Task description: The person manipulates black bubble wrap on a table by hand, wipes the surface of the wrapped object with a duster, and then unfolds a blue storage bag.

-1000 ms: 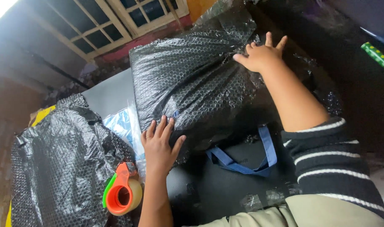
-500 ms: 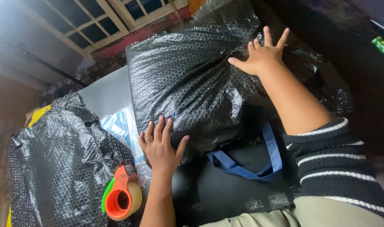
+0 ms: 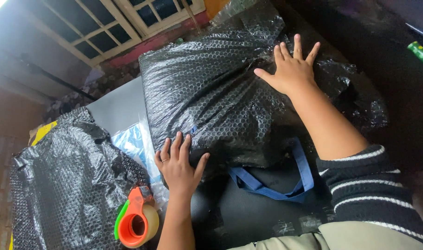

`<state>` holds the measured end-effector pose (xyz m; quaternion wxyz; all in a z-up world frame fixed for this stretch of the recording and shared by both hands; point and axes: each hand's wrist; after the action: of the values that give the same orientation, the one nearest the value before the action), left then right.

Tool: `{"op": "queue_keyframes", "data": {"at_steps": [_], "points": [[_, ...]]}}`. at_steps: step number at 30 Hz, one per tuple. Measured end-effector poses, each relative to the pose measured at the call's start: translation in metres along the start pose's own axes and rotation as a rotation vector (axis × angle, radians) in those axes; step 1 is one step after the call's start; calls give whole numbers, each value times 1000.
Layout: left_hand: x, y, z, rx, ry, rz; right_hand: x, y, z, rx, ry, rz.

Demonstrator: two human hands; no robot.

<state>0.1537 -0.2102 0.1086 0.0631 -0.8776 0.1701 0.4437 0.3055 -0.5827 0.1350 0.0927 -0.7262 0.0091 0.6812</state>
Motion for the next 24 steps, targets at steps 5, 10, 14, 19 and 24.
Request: {"op": "queue_keyframes", "data": {"at_steps": [5, 10, 14, 19, 24], "points": [[1, -4, 1, -34, -37, 26, 5, -1, 15, -70, 282, -65], [2, -5, 3, -23, -31, 38, 24, 7, 14, -128, 503, -30], [2, -5, 2, -20, -32, 14, 8, 1, 2, 2, 85, -19], [1, -3, 0, -16, -15, 21, -8, -2, -11, 67, -139, 55], [5, -4, 2, -29, -28, 18, -29, -7, -3, 74, -279, -17]]}}
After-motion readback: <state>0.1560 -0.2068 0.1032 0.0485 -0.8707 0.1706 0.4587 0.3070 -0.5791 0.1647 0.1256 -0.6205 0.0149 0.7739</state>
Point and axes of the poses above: each hand's wrist, its own z-axis away from the middle knuckle, its own x-axis out of the palm, y = z × x, and after that the axes turned 3 degrees about z, right-handed
